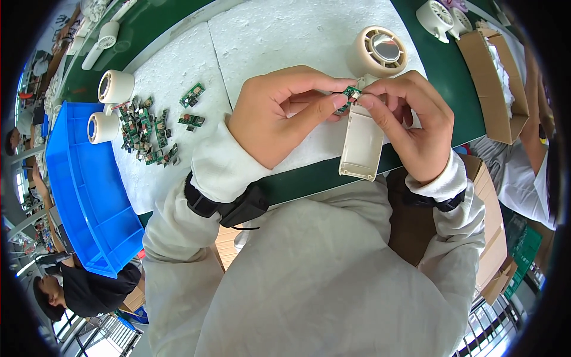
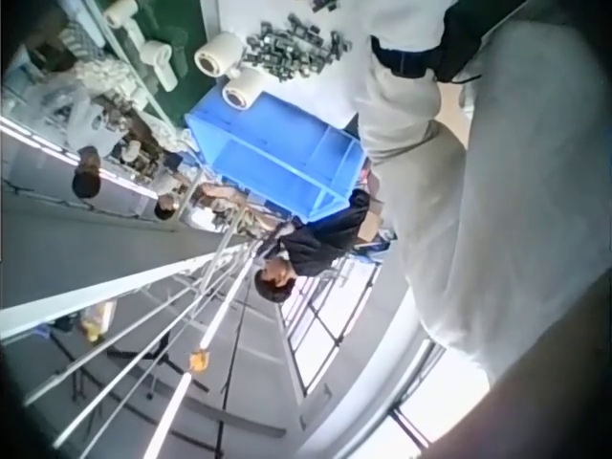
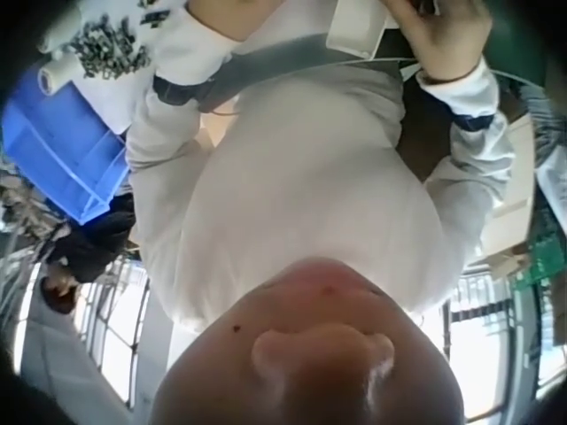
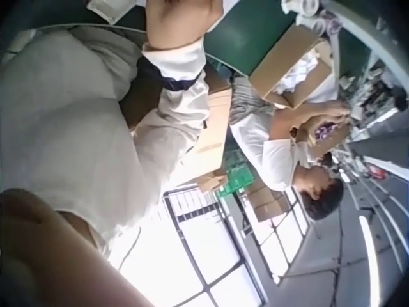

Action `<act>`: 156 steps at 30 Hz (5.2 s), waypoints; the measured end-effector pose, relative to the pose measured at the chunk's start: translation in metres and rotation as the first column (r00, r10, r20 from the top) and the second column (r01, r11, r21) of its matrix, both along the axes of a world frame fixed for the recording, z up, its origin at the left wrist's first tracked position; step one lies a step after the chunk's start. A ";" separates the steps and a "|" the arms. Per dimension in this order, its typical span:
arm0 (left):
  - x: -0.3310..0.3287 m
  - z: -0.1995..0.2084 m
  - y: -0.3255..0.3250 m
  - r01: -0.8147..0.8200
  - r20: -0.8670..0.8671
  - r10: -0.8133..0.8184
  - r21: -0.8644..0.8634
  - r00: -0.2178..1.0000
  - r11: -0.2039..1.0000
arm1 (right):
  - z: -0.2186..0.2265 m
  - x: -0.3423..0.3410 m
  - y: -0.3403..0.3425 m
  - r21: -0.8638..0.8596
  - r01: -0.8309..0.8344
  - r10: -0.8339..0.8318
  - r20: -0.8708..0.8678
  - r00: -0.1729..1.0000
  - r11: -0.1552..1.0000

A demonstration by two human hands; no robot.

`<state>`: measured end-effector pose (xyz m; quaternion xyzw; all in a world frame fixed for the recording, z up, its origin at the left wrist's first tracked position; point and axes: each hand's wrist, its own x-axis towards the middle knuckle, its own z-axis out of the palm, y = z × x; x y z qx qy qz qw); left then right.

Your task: The person connects a wire to a circuit board by hand, presses the board into a fan housing, and then inserts a fan motor into the assembly. This process of assembling the handheld fan components is repeated multiple times.

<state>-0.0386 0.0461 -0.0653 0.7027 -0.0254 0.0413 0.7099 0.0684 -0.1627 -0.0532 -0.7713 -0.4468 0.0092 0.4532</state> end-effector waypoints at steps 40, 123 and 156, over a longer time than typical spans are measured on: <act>-0.008 0.052 -0.073 -0.496 0.480 0.136 0.802 0.867 0.332 | 0.005 -0.023 -0.003 0.371 0.132 0.007 -0.351 0.936 0.919; 0.021 0.069 -0.017 0.160 -0.107 -0.134 0.852 0.985 0.499 | -0.023 0.029 -0.005 0.148 0.002 0.006 -0.051 0.999 0.989; -0.012 0.034 -0.035 -0.127 0.101 0.128 0.968 0.987 0.216 | -0.028 0.015 -0.003 0.091 -0.285 0.235 0.362 0.902 0.954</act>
